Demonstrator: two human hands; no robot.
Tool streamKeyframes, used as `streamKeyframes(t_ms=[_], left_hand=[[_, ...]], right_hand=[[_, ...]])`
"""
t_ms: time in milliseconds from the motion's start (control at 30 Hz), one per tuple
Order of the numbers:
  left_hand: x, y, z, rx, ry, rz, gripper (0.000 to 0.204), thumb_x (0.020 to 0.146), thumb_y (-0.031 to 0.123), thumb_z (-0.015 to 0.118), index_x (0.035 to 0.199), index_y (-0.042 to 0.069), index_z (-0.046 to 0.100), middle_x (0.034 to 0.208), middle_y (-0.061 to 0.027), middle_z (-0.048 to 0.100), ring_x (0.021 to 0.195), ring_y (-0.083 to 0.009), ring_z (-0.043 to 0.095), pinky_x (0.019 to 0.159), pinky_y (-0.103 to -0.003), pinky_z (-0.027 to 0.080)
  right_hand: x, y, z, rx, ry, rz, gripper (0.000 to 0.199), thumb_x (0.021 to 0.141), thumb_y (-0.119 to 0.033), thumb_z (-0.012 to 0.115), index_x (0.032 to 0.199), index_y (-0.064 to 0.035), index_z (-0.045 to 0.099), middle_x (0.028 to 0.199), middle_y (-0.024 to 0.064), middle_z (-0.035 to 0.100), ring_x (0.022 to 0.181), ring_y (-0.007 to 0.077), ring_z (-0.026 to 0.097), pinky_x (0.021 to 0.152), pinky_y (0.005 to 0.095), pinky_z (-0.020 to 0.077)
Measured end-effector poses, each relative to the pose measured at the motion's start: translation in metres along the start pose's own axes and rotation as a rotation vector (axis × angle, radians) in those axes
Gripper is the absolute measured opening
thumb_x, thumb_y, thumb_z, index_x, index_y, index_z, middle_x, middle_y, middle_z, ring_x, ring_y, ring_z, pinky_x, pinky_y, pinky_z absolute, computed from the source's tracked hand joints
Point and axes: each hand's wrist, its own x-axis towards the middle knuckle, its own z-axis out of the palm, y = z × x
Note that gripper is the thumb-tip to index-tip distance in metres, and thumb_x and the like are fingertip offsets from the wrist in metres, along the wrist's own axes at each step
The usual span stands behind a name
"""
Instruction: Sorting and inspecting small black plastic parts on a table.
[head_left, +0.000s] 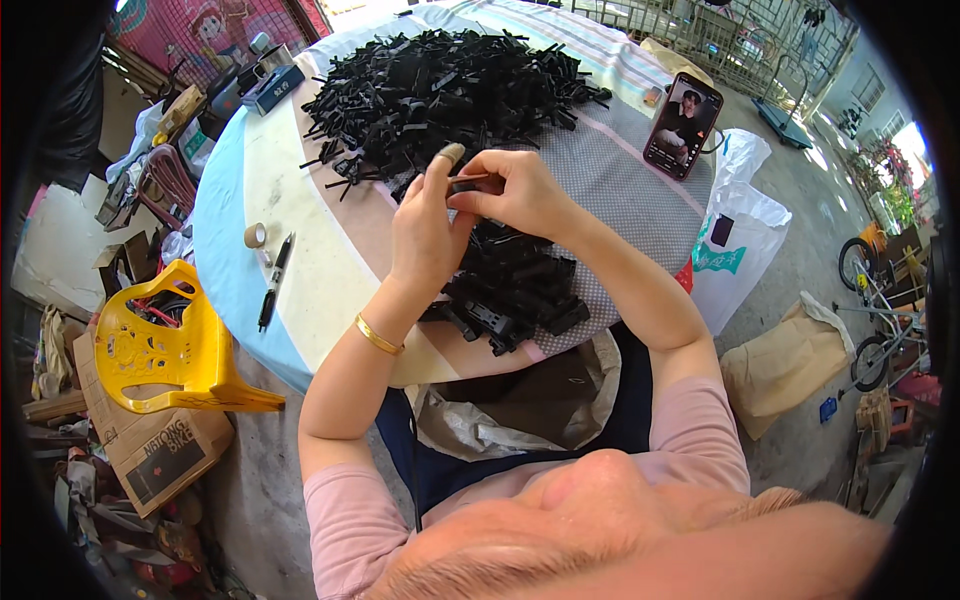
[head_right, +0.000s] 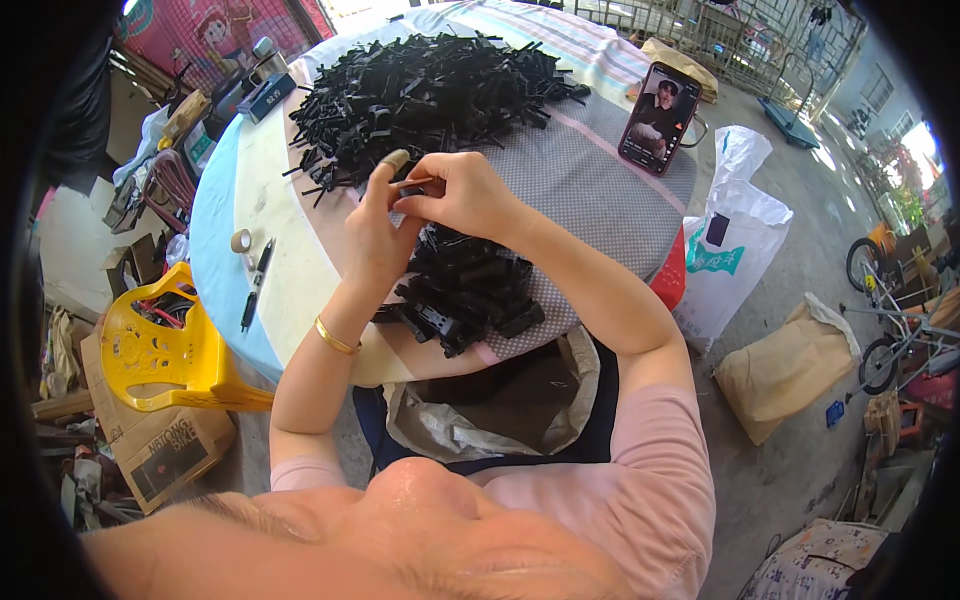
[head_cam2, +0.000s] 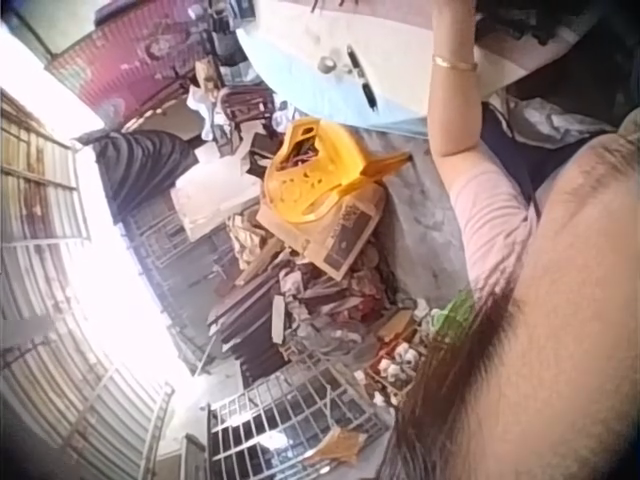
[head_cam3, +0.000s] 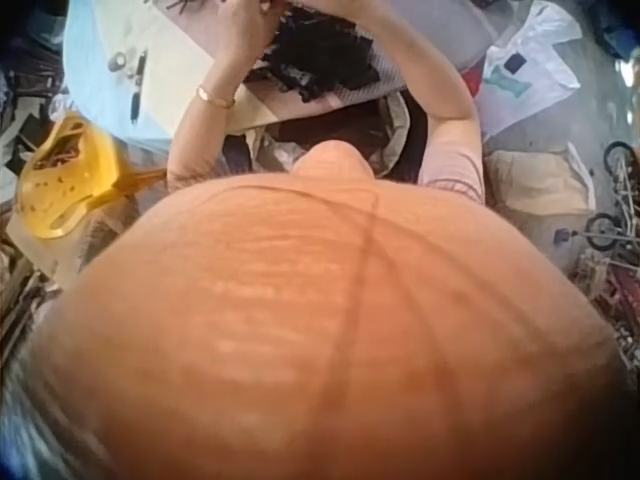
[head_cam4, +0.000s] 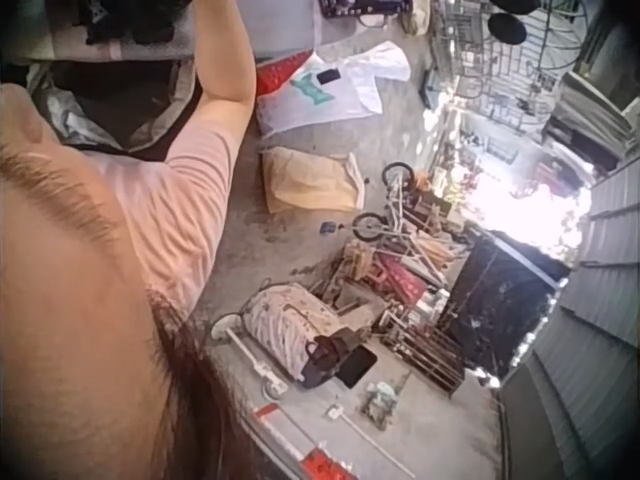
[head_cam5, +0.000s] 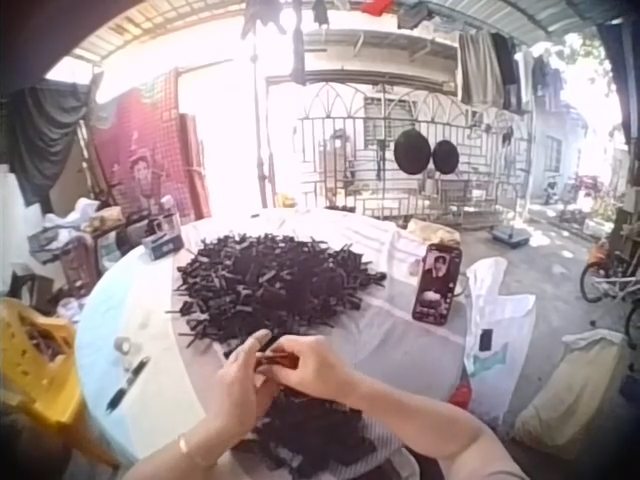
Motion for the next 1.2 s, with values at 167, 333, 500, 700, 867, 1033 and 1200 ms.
streamKeyframes(t_ms=[167, 333, 500, 700, 867, 1033, 1200], left_hand=[[0.003, 0.007, -0.011, -0.132, -0.155, -0.156, 0.066, 0.064, 0.004, 0.070, 0.121, 0.004, 0.039, 0.089, -0.0121, 0.062, 0.086, -0.0245, 0.059, 0.085, -0.036, 0.043], [0.018, 0.001, -0.037, -1.120, -0.399, -0.436, 0.064, 0.069, 0.006, 0.071, 0.123, 0.002, 0.036, 0.108, -0.0126, 0.054, 0.094, -0.0181, 0.055, 0.084, -0.032, 0.046], [0.013, -0.011, -0.028, -1.333, -0.496, -0.498, 0.030, 0.074, 0.009, 0.067, 0.098, 0.004, 0.050, 0.093, -0.0087, 0.058, 0.083, -0.0215, 0.061, 0.082, -0.035, 0.049], [0.011, -0.005, -0.025, -1.221, -0.514, -0.642, 0.016, 0.079, 0.008, 0.061, 0.090, 0.001, 0.051, 0.086, -0.0073, 0.058, 0.081, -0.0189, 0.061, 0.077, -0.031, 0.051], [0.012, -0.003, -0.019, -1.003, -0.232, -0.503, 0.013, 0.081, 0.003, 0.057, 0.091, -0.004, 0.050, 0.087, -0.0098, 0.060, 0.082, -0.0154, 0.061, 0.076, -0.025, 0.049], [0.010, 0.003, -0.013, -0.873, -0.090, -0.421, 0.020, 0.078, -0.003, 0.059, 0.096, -0.003, 0.050, 0.088, -0.0073, 0.061, 0.078, -0.0121, 0.059, 0.072, -0.023, 0.049], [0.004, -0.002, -0.010, -0.728, -0.031, -0.394, 0.015, 0.078, -0.003, 0.059, 0.092, -0.004, 0.055, 0.081, -0.0040, 0.060, 0.074, -0.0075, 0.056, 0.067, -0.020, 0.047]], right_hand=[[0.003, 0.002, -0.016, 0.112, -0.110, 0.139, 0.019, 0.075, -0.014, 0.067, 0.085, 0.0013, 0.063, 0.067, 0.0005, 0.059, 0.060, 0.0038, 0.050, 0.053, 0.0187, 0.0406], [0.007, -0.002, -0.037, 0.418, -0.050, 0.190, 0.017, 0.080, -0.014, 0.063, 0.088, 0.0004, 0.061, 0.062, -0.0039, 0.052, 0.051, 0.0005, 0.041, 0.043, 0.0153, 0.0304], [0.004, 0.001, -0.035, 0.594, -0.230, 0.174, 0.020, 0.080, -0.016, 0.063, 0.091, 0.0008, 0.061, 0.065, -0.0030, 0.054, 0.053, 0.0014, 0.044, 0.046, 0.0157, 0.0346], [0.004, 0.007, -0.025, 0.466, -0.251, 0.006, 0.019, 0.079, -0.011, 0.063, 0.094, 0.0017, 0.061, 0.076, 0.0033, 0.062, 0.067, 0.0068, 0.055, 0.062, 0.0196, 0.0460], [0.004, 0.001, -0.017, 0.384, -0.035, 0.043, 0.017, 0.083, -0.013, 0.058, 0.093, 0.0006, 0.061, 0.069, 0.0009, 0.058, 0.062, 0.0049, 0.051, 0.055, 0.0192, 0.0430], [0.000, -0.003, -0.014, 0.175, -0.065, 0.076, 0.013, 0.085, -0.012, 0.053, 0.080, -0.0001, 0.058, 0.062, -0.0006, 0.054, 0.057, 0.0040, 0.047, 0.050, 0.0185, 0.0385], [0.001, -0.006, -0.011, 0.120, -0.100, 0.057, 0.014, 0.085, -0.011, 0.053, 0.080, 0.0006, 0.058, 0.059, -0.0009, 0.053, 0.054, 0.0043, 0.048, 0.048, 0.0190, 0.0385]])
